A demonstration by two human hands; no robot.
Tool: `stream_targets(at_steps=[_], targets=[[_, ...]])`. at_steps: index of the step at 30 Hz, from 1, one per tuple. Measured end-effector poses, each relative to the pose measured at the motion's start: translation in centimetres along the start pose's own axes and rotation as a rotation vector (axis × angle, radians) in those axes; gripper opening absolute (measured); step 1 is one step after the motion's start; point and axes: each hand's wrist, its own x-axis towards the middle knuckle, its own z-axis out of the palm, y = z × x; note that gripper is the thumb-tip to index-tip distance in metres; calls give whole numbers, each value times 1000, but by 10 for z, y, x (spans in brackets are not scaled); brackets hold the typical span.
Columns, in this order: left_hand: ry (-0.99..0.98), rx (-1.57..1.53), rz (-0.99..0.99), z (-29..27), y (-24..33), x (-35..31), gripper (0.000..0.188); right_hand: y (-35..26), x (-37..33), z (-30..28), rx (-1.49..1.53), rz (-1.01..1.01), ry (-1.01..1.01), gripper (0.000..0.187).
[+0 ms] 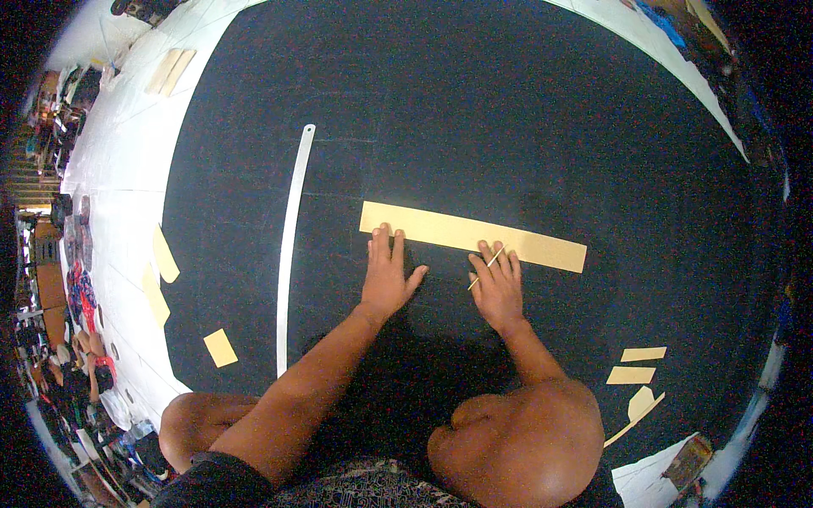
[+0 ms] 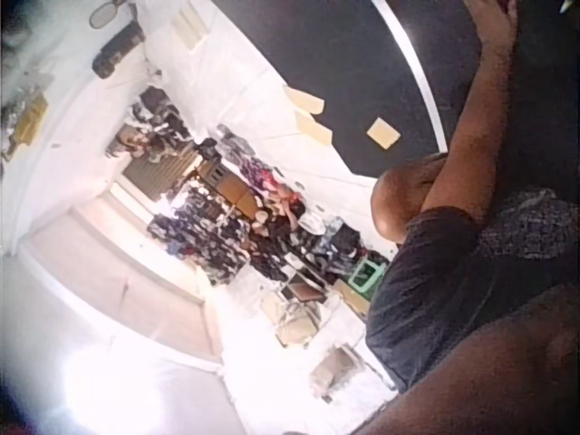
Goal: The person marks a large piece of dark fabric with a pencil while using several wooden templates and a long metal ruler.
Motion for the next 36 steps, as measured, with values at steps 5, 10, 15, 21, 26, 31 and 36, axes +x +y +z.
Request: stream_targets(at_steps=[5, 10, 15, 21, 26, 31, 36], targets=[[7, 12, 23, 2, -8, -2, 87, -6, 3, -2, 12, 28, -37, 39], [-20, 40, 5, 0, -3, 2, 86, -4, 3, -7, 4, 47, -67, 41], [-6, 103, 21, -7, -2, 0, 84, -8, 6, -8, 17, 82, -71, 43], [124, 98, 55, -3, 1, 7, 66, 6, -10, 0, 16, 105, 33, 45], [171, 128, 23, -8, 3, 24, 56, 6, -10, -1, 15, 116, 23, 45], [103, 146, -60, -16, 6, 40, 56, 5, -11, 3, 18, 123, 19, 45], [106, 163, -106, -15, 10, 48, 63, 6, -11, 4, 20, 124, 31, 46]])
